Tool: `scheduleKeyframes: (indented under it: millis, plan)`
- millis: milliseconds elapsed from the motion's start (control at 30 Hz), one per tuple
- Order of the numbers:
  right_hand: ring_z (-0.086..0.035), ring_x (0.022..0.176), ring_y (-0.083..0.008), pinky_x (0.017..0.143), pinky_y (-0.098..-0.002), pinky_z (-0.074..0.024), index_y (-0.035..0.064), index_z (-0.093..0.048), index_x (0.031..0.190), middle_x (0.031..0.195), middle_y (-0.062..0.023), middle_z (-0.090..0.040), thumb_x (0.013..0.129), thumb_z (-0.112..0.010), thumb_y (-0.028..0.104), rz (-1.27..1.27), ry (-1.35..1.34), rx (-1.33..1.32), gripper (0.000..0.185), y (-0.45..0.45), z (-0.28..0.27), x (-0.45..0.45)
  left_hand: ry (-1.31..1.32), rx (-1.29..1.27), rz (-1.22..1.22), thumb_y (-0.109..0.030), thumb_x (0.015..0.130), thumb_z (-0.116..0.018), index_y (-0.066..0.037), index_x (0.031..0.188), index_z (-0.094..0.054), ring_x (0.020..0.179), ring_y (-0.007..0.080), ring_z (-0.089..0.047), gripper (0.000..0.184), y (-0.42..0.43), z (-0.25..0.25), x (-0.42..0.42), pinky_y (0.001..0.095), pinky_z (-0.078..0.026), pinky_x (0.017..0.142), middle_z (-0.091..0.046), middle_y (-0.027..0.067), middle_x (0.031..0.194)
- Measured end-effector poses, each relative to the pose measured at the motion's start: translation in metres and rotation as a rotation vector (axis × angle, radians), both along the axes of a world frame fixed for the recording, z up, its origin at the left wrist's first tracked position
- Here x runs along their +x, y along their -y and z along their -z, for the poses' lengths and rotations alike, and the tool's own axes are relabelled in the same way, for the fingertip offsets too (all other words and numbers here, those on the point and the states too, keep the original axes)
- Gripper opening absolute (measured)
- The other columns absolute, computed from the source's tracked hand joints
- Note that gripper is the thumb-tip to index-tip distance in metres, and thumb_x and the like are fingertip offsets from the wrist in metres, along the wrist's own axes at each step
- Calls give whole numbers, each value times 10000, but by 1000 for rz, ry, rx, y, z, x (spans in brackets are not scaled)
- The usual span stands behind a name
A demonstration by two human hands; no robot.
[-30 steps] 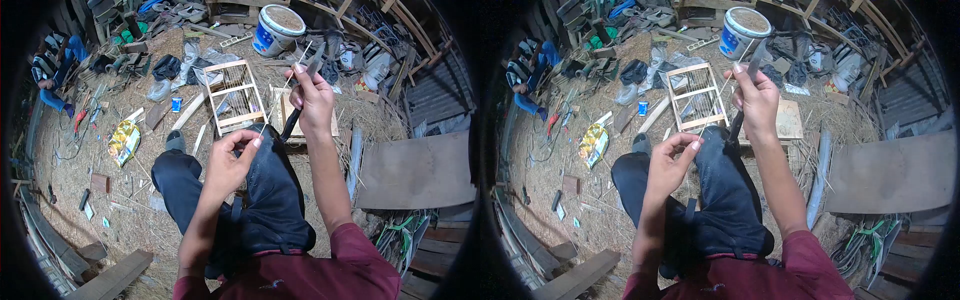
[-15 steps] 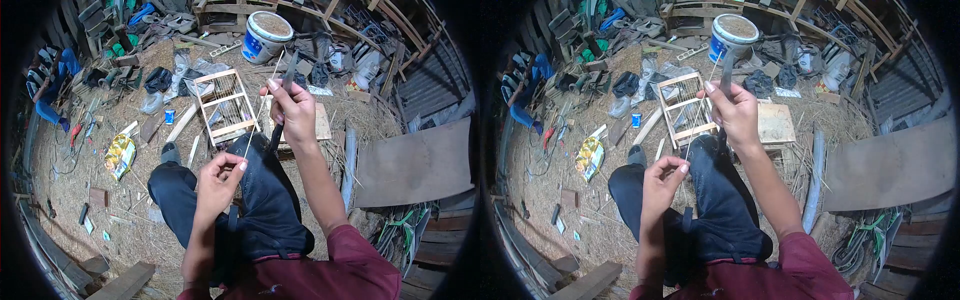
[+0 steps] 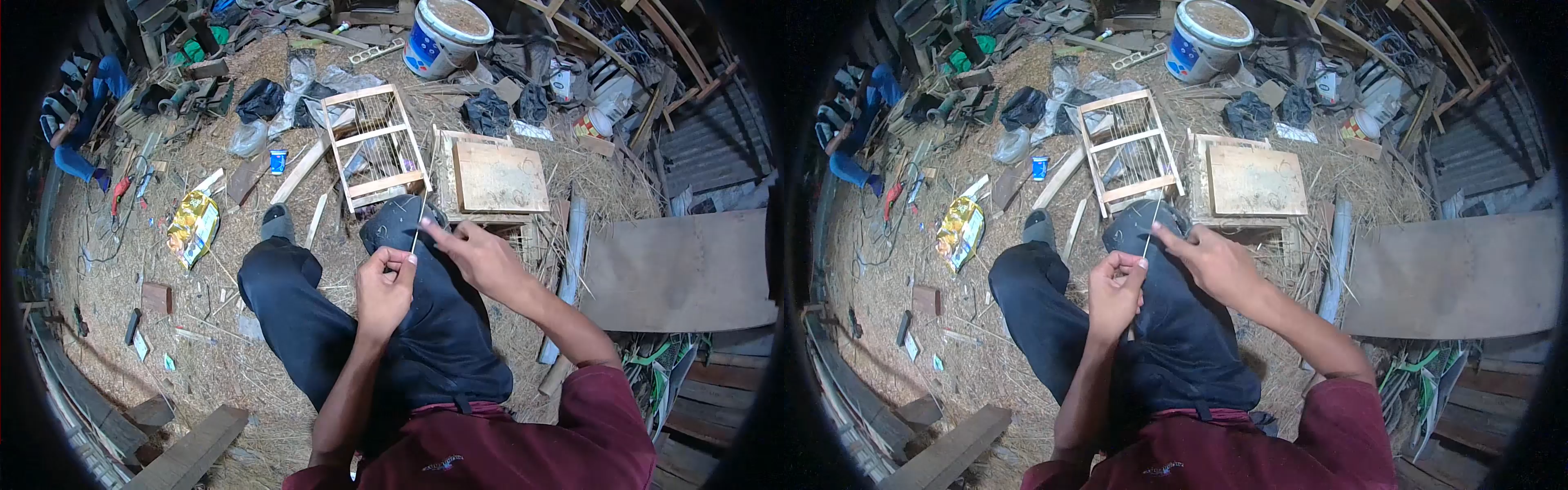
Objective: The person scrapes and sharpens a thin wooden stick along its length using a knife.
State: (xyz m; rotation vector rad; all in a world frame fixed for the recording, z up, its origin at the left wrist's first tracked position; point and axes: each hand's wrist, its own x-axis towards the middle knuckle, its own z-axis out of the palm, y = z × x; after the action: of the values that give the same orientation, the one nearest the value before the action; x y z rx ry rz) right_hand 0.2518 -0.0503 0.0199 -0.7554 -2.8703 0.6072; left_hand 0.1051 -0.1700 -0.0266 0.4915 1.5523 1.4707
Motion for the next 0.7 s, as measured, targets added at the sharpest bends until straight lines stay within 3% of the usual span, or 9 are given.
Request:
scheduleKeyframes:
  millis: [100, 233, 467, 567, 600, 700]
  plan:
    - [-626, 686, -334, 561, -448, -507, 332, -463, 1417, 842, -147, -533, 915, -543, 131, -70, 135, 26, 546, 2, 5, 3, -94, -30, -22, -58, 903, -641, 36, 857, -632, 581, 42, -531, 105, -3, 11, 5, 228, -432, 498, -620, 46, 709]
    - [-617, 663, -338, 531, -447, -492, 314, -456, 1426, 841, -155, -526, 909, -555, 146, -130, 69, 21, 553, -2, 19, 4, -177, -3, -41, -49, 901, -637, 26, 850, -631, 579, 31, -511, 91, -8, 22, 10, 224, -408, 493, -614, 30, 694]
    - [-544, 586, -325, 547, -423, -469, 216, -522, 1394, 723, -135, -497, 894, -603, 70, -61, -91, -119, 527, -5, 27, 4, -60, 51, -61, -55, 922, -611, -4, 841, -611, 553, 2, -448, 96, 8, 32, 13, 199, -356, 480, -555, -26, 649]
    - [-597, 625, -362, 591, -452, -506, 280, -487, 1413, 748, -165, -558, 918, -576, 147, -41, -47, -165, 520, -6, 25, 5, -199, -125, 20, -70, 934, -612, -19, 855, -608, 563, -3, -444, 94, 34, 28, 13, 196, -351, 486, -544, -37, 645]
    - [-591, 623, -363, 596, -452, -498, 261, -498, 1407, 735, -168, -552, 914, -580, 139, -33, -52, -173, 515, -6, 24, 4, -95, -150, 58, -81, 942, -610, -3, 880, -579, 621, 18, -496, 104, 42, 14, 11, 187, -394, 554, -557, -25, 697]
    - [-580, 617, -363, 608, -448, -488, 243, -510, 1401, 716, -173, -547, 917, -584, 140, 0, -66, -201, 500, -5, 21, 4, -78, -50, 16, -81, 940, -613, -17, 868, -580, 659, 39, -506, 101, 78, 21, 20, 215, -416, 599, -557, -22, 705]
